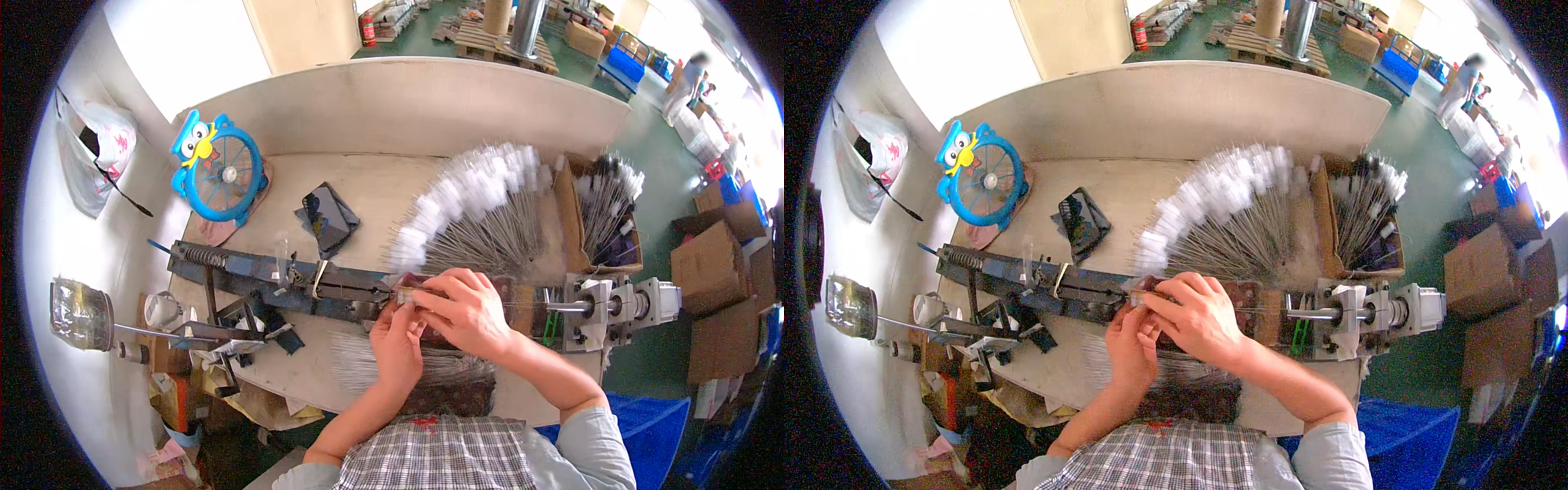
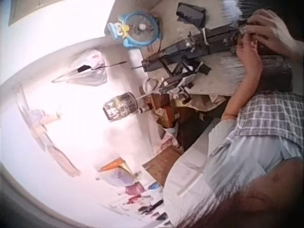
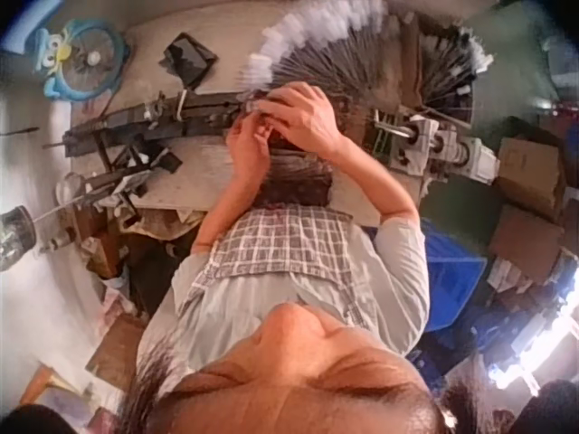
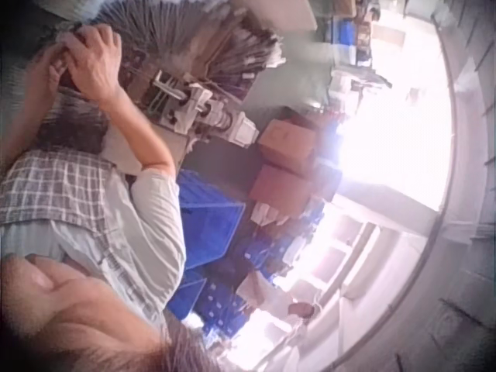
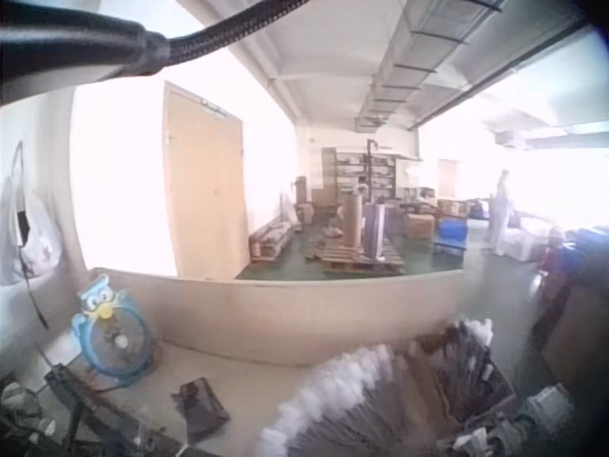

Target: Assembling and finishing industrial or hygiene brushes using specialized machinery and hand tools.

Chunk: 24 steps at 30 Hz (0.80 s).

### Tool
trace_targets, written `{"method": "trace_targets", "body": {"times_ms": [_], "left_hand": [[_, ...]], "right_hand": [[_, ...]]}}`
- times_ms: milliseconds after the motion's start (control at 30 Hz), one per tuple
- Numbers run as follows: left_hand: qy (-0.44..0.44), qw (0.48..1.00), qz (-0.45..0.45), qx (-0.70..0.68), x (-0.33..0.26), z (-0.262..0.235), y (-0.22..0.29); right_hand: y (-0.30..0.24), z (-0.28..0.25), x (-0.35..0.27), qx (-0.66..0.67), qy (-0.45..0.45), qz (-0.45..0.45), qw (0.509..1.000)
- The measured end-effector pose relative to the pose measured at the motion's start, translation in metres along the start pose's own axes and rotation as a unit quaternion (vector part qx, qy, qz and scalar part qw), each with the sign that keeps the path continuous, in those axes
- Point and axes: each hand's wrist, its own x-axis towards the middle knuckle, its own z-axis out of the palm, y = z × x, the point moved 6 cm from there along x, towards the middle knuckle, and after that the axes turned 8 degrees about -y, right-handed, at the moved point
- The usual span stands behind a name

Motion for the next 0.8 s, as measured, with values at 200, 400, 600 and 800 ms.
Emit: {"method": "trace_targets", "body": {"times_ms": [200, 400, 600, 800], "left_hand": [[0.015, 0.998, -0.027, -0.063, -0.001, 0.006, -0.001], [0.021, 0.998, -0.013, -0.050, -0.001, 0.002, -0.002], [0.011, 1.000, -0.008, -0.020, -0.001, 0.004, -0.003], [0.029, 0.999, -0.008, -0.019, 0.002, 0.002, -0.003]], "right_hand": [[0.005, 0.000, -0.004, 0.004, 0.006, -0.006, 1.000], [0.005, -0.001, -0.005, 0.019, 0.023, 0.005, 1.000], [0.008, -0.003, -0.010, -0.009, 0.038, 0.006, 0.999], [0.007, -0.001, -0.011, -0.038, 0.026, 0.001, 0.999]]}}
